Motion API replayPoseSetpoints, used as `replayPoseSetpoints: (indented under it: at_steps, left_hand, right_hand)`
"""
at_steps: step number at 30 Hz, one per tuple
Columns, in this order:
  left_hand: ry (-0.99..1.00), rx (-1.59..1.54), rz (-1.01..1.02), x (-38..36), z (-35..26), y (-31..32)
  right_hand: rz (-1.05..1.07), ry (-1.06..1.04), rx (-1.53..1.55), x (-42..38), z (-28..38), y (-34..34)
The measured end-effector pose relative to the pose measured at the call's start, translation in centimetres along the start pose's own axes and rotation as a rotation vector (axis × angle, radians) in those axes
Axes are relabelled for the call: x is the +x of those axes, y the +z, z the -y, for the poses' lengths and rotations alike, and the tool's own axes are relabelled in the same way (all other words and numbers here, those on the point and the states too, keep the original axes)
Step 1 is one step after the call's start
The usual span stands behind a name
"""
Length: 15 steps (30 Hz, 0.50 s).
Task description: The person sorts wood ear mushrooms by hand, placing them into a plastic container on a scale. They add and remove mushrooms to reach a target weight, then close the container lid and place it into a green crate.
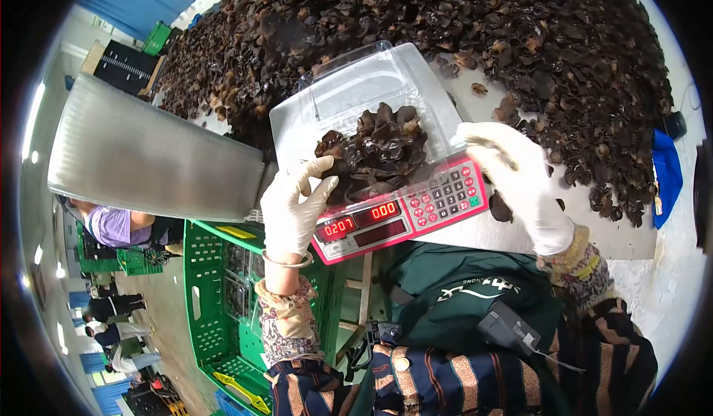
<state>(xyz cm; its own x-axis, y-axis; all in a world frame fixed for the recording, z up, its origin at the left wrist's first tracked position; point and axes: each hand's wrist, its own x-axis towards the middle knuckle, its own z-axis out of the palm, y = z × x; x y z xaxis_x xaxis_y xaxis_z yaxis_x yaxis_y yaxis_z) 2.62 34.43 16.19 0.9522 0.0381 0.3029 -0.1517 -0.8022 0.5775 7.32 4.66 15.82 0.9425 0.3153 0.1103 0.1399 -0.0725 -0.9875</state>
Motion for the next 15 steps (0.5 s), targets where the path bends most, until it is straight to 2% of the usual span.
replayPoseSetpoints:
  at_steps: [3,5,8,9,10,12,13,15]
  left_hand:
    - [-0.009,-0.059,-0.077,0.2,-0.9,0.5]
    - [-0.005,-0.080,-0.142,0.0,-1.2,1.0]
    - [-0.088,-0.217,-0.335,-0.2,-0.8,1.6]
    - [-0.167,-0.328,-0.365,-0.4,-0.6,1.9]
    - [-0.119,-0.252,-0.280,-0.6,-0.2,2.2]
    - [-0.013,-0.103,-0.106,-0.6,0.5,2.5]
    - [-0.058,-0.043,-0.042,-0.4,-0.1,2.1]
    - [0.070,0.007,-0.148,0.3,-0.8,1.7]
  right_hand:
    - [-0.016,-0.338,-0.543,2.7,0.9,3.9]
    - [-0.045,-0.519,-0.704,4.3,-0.1,5.8]
    - [0.041,-0.290,-0.396,5.8,-0.7,6.1]
    - [0.032,-0.152,-0.171,5.9,-0.4,5.9]
    - [0.060,-0.072,0.087,6.6,-0.7,5.5]
    - [0.088,0.238,0.359,7.0,-0.5,3.9]
    - [0.093,0.288,0.537,7.1,-0.7,3.4]
    - [0.107,0.379,0.898,7.3,-1.8,2.5]
